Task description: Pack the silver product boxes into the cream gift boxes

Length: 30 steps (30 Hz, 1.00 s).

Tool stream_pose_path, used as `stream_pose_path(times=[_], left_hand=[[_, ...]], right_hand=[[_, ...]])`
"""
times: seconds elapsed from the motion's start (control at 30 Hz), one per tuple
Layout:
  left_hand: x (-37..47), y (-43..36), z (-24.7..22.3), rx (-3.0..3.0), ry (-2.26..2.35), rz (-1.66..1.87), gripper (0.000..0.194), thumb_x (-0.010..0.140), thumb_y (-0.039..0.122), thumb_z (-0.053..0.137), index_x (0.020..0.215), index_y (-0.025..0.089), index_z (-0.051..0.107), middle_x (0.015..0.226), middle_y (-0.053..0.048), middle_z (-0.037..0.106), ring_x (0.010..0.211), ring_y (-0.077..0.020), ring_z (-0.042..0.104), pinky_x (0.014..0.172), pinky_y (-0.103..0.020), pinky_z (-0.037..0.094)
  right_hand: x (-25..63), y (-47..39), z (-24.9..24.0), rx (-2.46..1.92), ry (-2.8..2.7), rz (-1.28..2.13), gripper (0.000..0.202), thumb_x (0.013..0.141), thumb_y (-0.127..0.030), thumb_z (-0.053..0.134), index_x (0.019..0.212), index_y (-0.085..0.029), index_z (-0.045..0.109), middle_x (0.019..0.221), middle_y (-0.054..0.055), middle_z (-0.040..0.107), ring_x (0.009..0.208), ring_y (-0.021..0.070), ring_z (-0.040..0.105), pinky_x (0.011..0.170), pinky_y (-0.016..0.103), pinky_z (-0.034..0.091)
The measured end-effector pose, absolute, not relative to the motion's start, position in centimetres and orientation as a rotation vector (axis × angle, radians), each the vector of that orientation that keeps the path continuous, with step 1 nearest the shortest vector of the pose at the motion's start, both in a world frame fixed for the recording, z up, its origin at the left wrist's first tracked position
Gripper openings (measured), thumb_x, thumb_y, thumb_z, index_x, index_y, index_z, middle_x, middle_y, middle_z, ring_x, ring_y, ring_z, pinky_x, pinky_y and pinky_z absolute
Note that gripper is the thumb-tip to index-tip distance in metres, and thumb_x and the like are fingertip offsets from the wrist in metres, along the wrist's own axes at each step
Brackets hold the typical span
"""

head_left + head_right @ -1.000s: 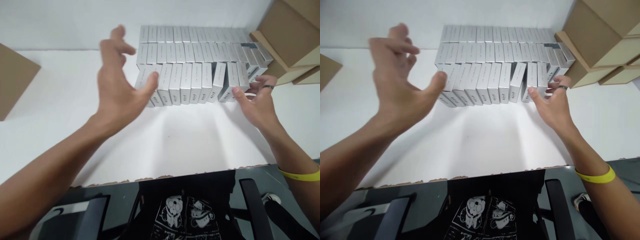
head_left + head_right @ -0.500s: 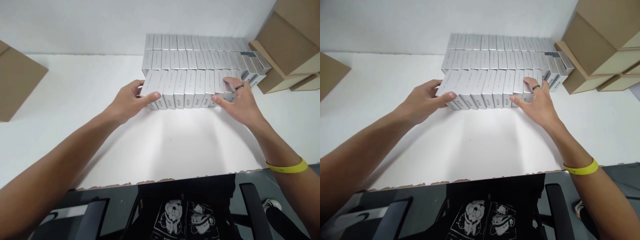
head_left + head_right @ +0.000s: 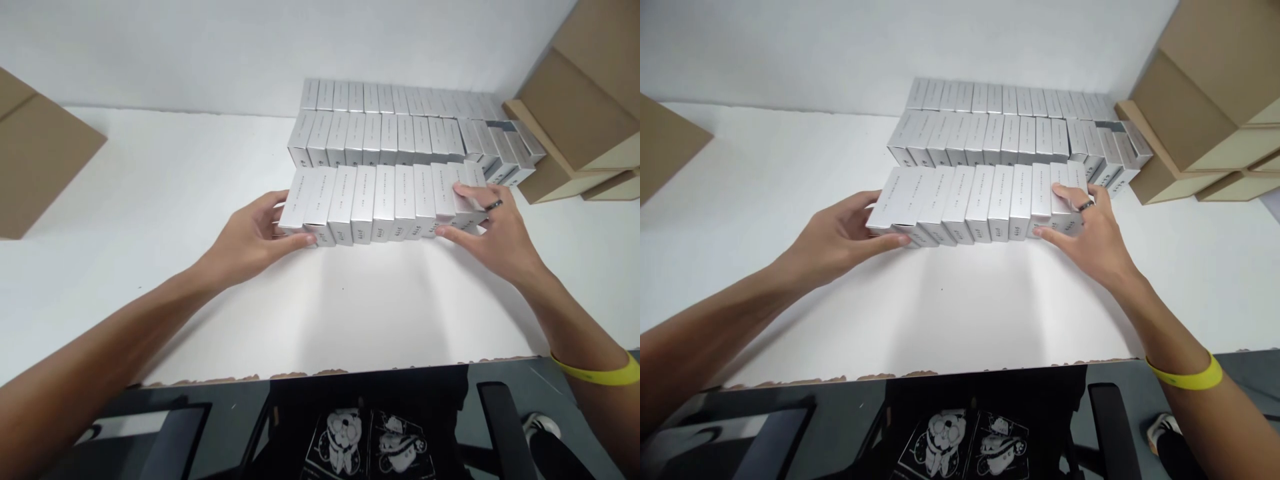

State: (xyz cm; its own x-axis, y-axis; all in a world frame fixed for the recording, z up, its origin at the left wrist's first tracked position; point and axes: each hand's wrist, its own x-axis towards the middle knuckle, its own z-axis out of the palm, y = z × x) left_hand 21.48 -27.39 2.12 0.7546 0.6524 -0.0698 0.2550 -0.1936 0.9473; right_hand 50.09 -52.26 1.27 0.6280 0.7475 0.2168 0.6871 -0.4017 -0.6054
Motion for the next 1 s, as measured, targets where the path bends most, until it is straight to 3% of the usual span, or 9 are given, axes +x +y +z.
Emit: stream_pose_path(times=[0.13, 0.27, 0.43, 0.63, 0.8, 0.9, 1.0], left_hand=[[20.1, -27.6, 2.2, 1.785, 0.676, 0.416, 0.071, 0.076, 0.028, 0.093, 0.141, 0.028, 0.066, 0.141, -0.004, 0.074, 0.129, -0.0382, 0.071, 0.111, -0.063, 0.064], [19.3, -27.4, 2.3, 1.781, 0.745, 0.419, 0.068, 0.072, 0.027, 0.096, 0.135, 0.032, 0.069, 0.131, 0.002, 0.079, 0.127, -0.0357, 0.073, 0.112, -0.063, 0.065], [19.7, -26.2, 2.2, 1.814, 0.812, 0.459, 0.066, 0.066, 0.031, 0.1, 0.125, 0.038, 0.074, 0.126, 0.009, 0.08, 0.12, -0.0342, 0.075, 0.121, -0.068, 0.057], [22.1, -25.0, 2.0, 1.761, 0.83, 0.477, 0.064, 0.062, 0.032, 0.102, 0.12, 0.033, 0.074, 0.123, 0.006, 0.08, 0.111, -0.0364, 0.079, 0.121, -0.07, 0.055], [23.5, -24.4, 1.5, 1.77, 0.845, 0.457, 0.054, 0.062, 0.037, 0.101, 0.106, 0.029, 0.07, 0.106, 0.002, 0.081, 0.114, -0.0428, 0.077, 0.116, -0.072, 0.054], [23.5, -24.5, 1.1, 1.772, 0.887, 0.483, 0.055, 0.062, 0.039, 0.102, 0.099, 0.027, 0.062, 0.096, 0.003, 0.081, 0.109, -0.0409, 0.079, 0.107, -0.068, 0.059], [22.9, -24.6, 1.1, 1.735, 0.829, 0.462, 0.053, 0.067, 0.042, 0.101, 0.091, 0.028, 0.055, 0.091, 0.005, 0.082, 0.109, -0.0388, 0.08, 0.106, -0.067, 0.061]], right_hand=[[49.9, -53.1, 1.3, -2.163, -1.147, 0.164, 0.065, 0.086, -0.045, 0.085, 0.148, -0.037, 0.068, 0.156, 0.013, 0.048, 0.138, 0.0415, 0.061, 0.11, 0.068, 0.06], [49.6, -52.7, 1.3, -2.115, -1.144, 0.21, 0.058, 0.089, -0.039, 0.082, 0.145, -0.035, 0.071, 0.157, 0.012, 0.052, 0.15, 0.0411, 0.051, 0.111, 0.064, 0.061], [49.6, -50.8, 1.6, -2.055, -1.132, 0.283, 0.058, 0.091, -0.03, 0.077, 0.148, -0.036, 0.069, 0.157, 0.001, 0.06, 0.161, 0.0351, 0.038, 0.118, 0.06, 0.057], [50.8, -50.3, 2.1, -2.075, -1.08, 0.284, 0.06, 0.09, -0.027, 0.076, 0.149, -0.032, 0.068, 0.155, 0.002, 0.063, 0.136, 0.0311, 0.066, 0.117, 0.057, 0.058], [52.0, -51.1, 1.4, -2.051, -1.07, 0.3, 0.062, 0.089, -0.033, 0.077, 0.151, -0.035, 0.066, 0.146, 0.001, 0.07, 0.125, 0.0288, 0.072, 0.117, 0.058, 0.057], [52.2, -51.2, 1.0, -2.02, -1.054, 0.334, 0.065, 0.089, -0.036, 0.077, 0.153, -0.035, 0.063, 0.136, 0.0, 0.075, 0.121, 0.028, 0.073, 0.12, 0.06, 0.054], [52.2, -51.3, 0.7, -1.978, -1.041, 0.32, 0.068, 0.087, -0.039, 0.079, 0.153, -0.033, 0.064, 0.14, 0.002, 0.073, 0.127, 0.0291, 0.071, 0.123, 0.059, 0.052]])
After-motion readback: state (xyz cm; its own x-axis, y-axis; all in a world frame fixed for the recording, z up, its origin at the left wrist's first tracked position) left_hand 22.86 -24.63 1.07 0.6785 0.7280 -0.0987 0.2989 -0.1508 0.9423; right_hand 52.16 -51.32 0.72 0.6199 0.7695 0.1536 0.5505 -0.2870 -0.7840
